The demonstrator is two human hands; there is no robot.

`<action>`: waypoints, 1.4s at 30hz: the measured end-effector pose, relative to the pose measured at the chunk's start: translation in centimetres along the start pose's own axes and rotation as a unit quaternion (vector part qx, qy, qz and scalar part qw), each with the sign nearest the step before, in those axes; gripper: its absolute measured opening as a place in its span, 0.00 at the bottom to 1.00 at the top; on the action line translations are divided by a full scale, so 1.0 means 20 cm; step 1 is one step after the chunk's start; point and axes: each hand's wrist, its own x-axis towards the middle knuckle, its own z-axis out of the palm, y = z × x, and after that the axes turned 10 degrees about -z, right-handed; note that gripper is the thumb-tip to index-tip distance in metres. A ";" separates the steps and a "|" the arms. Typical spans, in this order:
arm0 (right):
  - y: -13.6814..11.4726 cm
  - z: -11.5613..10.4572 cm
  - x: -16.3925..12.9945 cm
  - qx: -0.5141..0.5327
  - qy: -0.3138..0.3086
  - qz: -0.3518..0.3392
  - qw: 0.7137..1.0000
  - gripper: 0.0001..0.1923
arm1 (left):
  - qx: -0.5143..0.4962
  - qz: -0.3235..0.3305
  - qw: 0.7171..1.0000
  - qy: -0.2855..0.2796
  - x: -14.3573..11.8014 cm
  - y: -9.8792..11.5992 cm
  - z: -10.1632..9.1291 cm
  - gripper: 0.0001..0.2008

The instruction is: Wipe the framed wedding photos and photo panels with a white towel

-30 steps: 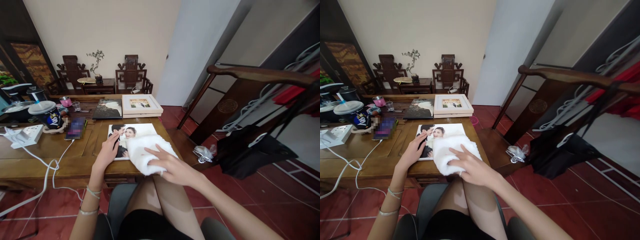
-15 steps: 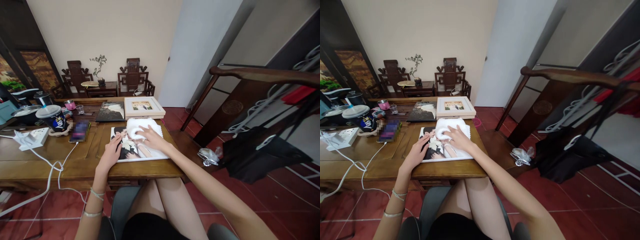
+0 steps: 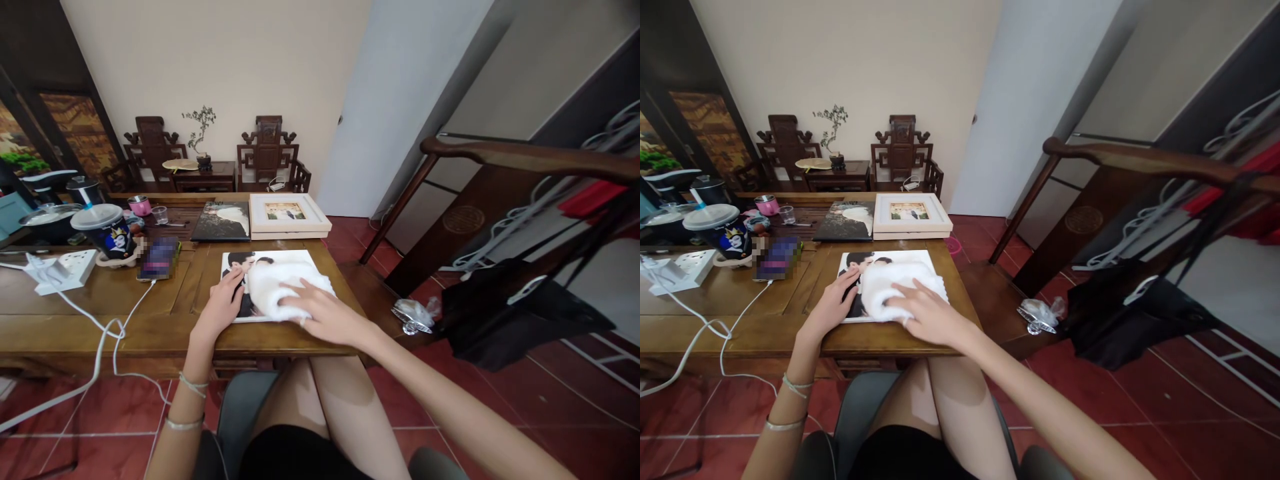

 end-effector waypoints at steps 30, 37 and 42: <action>0.25 0.02 -0.09 -0.081 0.065 0.137 0.985 0.18 | 0.003 -0.003 1.000 -0.002 0.00 0.00 0.00 0.21; 0.11 0.09 0.28 -0.115 0.053 0.147 0.981 0.20 | -0.063 -0.002 0.997 0.040 -0.02 0.03 -0.03 0.24; -0.10 0.14 0.22 -0.057 0.017 -0.091 0.994 0.22 | -0.124 0.028 0.987 0.096 -0.03 0.03 -0.05 0.30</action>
